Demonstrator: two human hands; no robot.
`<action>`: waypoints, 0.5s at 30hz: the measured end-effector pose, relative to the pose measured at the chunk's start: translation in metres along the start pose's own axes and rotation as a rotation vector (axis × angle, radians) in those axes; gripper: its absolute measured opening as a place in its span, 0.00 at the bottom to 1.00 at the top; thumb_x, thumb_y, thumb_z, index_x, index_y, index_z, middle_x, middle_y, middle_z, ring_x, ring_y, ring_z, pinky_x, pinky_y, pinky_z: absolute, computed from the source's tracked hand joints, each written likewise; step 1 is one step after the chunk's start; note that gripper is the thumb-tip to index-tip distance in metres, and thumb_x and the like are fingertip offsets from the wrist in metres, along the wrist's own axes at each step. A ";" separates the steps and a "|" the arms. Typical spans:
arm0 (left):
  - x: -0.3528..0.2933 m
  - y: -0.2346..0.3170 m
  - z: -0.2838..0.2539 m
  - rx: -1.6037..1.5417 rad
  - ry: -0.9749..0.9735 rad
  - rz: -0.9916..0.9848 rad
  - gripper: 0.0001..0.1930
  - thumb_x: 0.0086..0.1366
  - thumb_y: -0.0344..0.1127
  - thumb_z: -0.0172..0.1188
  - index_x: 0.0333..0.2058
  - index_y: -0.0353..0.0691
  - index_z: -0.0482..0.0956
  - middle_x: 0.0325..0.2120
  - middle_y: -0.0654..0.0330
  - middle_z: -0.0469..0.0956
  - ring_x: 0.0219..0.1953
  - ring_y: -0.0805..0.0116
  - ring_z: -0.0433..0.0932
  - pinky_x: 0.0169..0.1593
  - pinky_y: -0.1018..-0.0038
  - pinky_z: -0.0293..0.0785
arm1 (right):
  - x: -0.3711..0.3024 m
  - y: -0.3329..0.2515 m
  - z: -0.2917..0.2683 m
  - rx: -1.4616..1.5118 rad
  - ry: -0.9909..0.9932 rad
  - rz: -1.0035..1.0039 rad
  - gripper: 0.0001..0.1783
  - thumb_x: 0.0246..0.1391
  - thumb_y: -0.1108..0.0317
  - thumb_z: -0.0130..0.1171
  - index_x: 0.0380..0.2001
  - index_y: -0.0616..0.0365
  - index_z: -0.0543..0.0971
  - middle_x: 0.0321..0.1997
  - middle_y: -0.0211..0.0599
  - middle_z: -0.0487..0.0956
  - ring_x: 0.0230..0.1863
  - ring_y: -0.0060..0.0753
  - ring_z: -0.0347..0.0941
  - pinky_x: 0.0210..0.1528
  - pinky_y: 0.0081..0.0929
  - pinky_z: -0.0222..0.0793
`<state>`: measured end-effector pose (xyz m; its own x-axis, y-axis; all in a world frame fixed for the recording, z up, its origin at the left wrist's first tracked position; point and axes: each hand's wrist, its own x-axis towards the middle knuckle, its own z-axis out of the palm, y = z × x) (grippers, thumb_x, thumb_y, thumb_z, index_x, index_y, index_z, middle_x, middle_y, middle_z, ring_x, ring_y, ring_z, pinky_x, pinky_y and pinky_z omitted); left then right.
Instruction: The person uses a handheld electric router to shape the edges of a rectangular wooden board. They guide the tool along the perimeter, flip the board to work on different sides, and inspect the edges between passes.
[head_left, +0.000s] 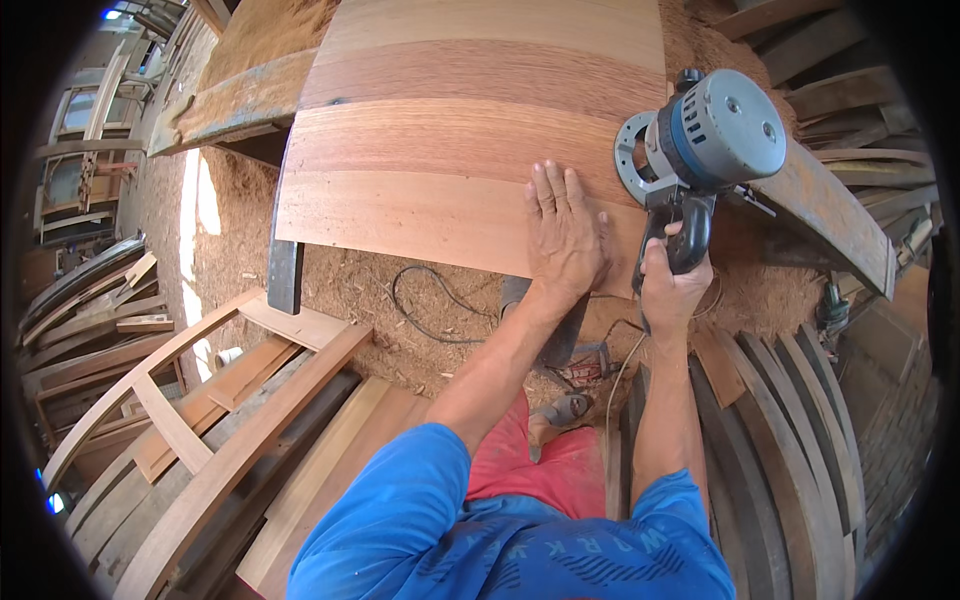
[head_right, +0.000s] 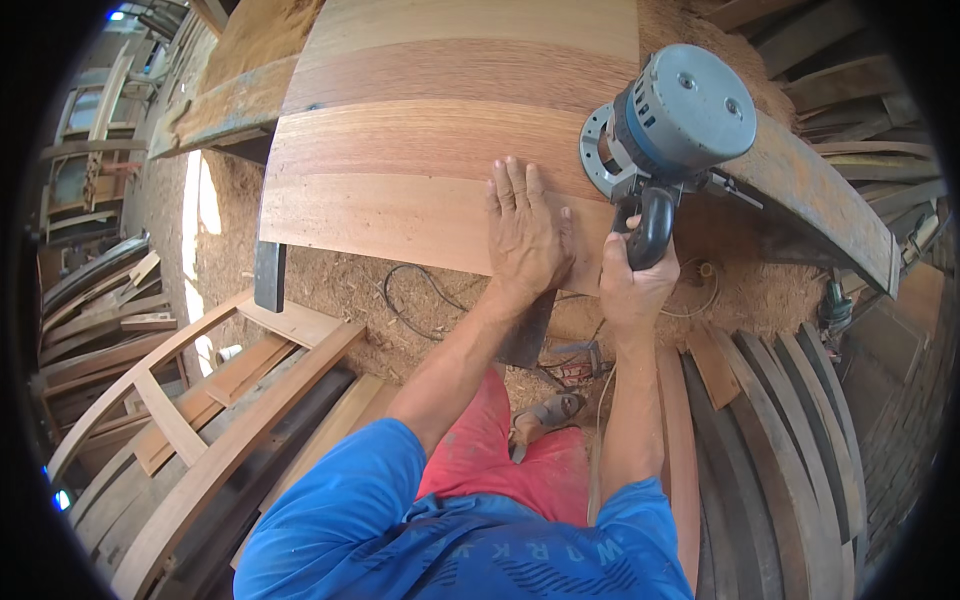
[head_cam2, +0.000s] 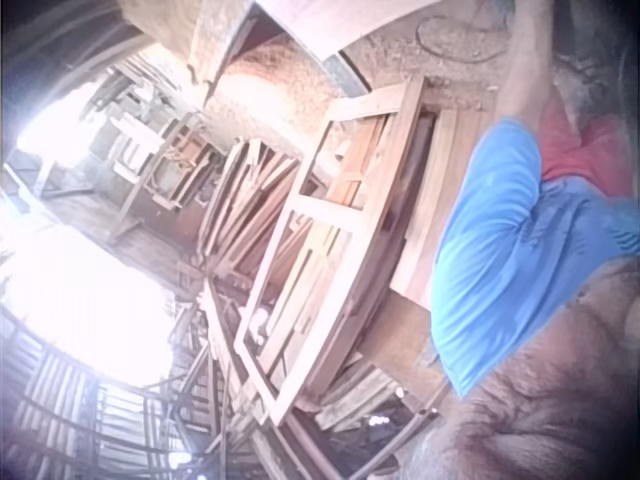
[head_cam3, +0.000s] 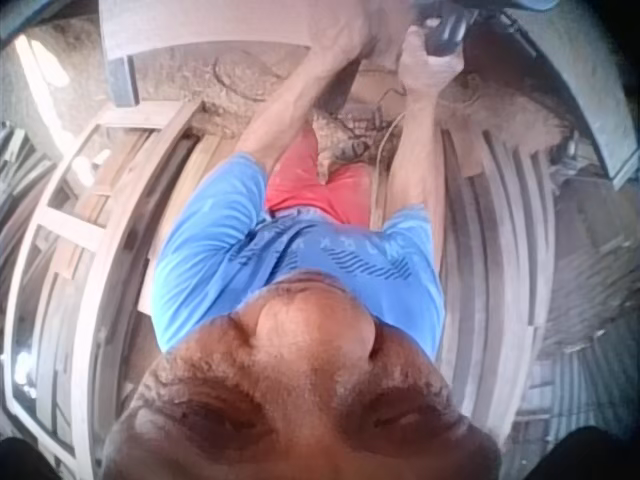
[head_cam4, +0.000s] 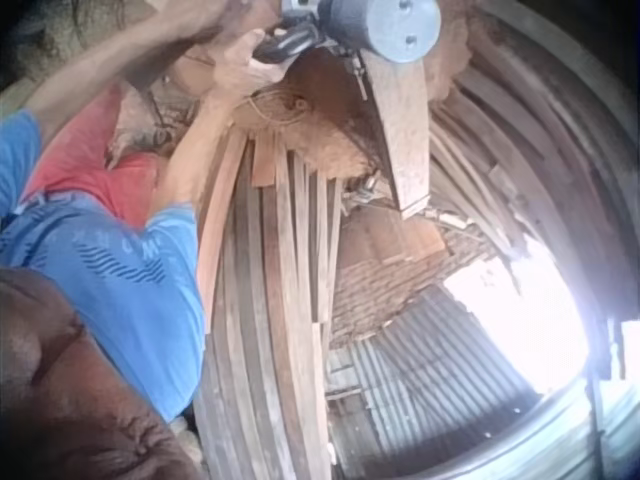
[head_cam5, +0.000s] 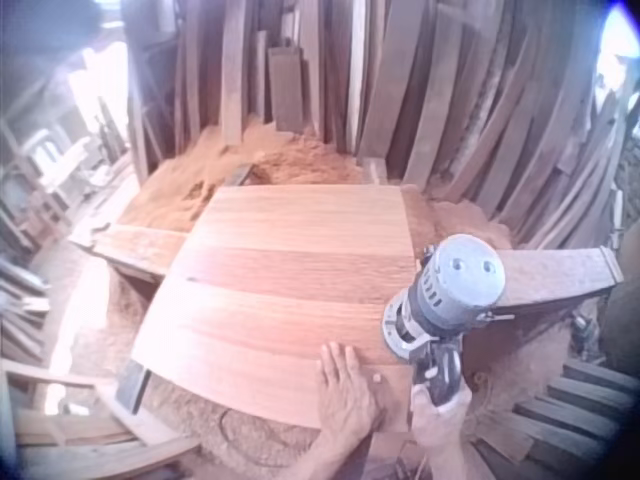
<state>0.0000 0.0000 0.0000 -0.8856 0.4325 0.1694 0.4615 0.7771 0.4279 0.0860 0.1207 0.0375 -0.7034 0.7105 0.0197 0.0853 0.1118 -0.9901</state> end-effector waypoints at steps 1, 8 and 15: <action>-0.001 0.001 0.000 -0.003 0.006 0.001 0.39 0.70 0.44 0.53 0.68 0.18 0.56 0.72 0.26 0.51 0.76 0.30 0.45 0.77 0.43 0.39 | 0.009 0.003 0.001 -0.032 0.005 -0.058 0.12 0.59 0.78 0.61 0.46 0.59 0.76 0.28 0.28 0.77 0.25 0.17 0.72 0.28 0.20 0.69; 0.006 -0.001 0.003 -0.007 0.011 0.010 0.37 0.71 0.45 0.52 0.66 0.16 0.59 0.71 0.23 0.50 0.76 0.28 0.45 0.77 0.44 0.39 | 0.028 0.003 0.012 -0.005 0.016 -0.103 0.11 0.59 0.81 0.59 0.45 0.59 0.75 0.26 0.28 0.76 0.22 0.16 0.71 0.24 0.20 0.66; 0.000 0.000 0.000 0.006 -0.011 0.021 0.37 0.71 0.45 0.52 0.66 0.15 0.60 0.71 0.22 0.50 0.76 0.28 0.44 0.77 0.44 0.39 | 0.026 -0.010 0.014 0.078 0.001 0.011 0.11 0.60 0.79 0.59 0.45 0.59 0.75 0.25 0.27 0.75 0.22 0.16 0.70 0.24 0.20 0.65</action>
<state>0.0001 0.0002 0.0005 -0.8753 0.4534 0.1684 0.4799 0.7709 0.4189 0.0572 0.1286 0.0462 -0.7017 0.7124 0.0089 0.0380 0.0500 -0.9980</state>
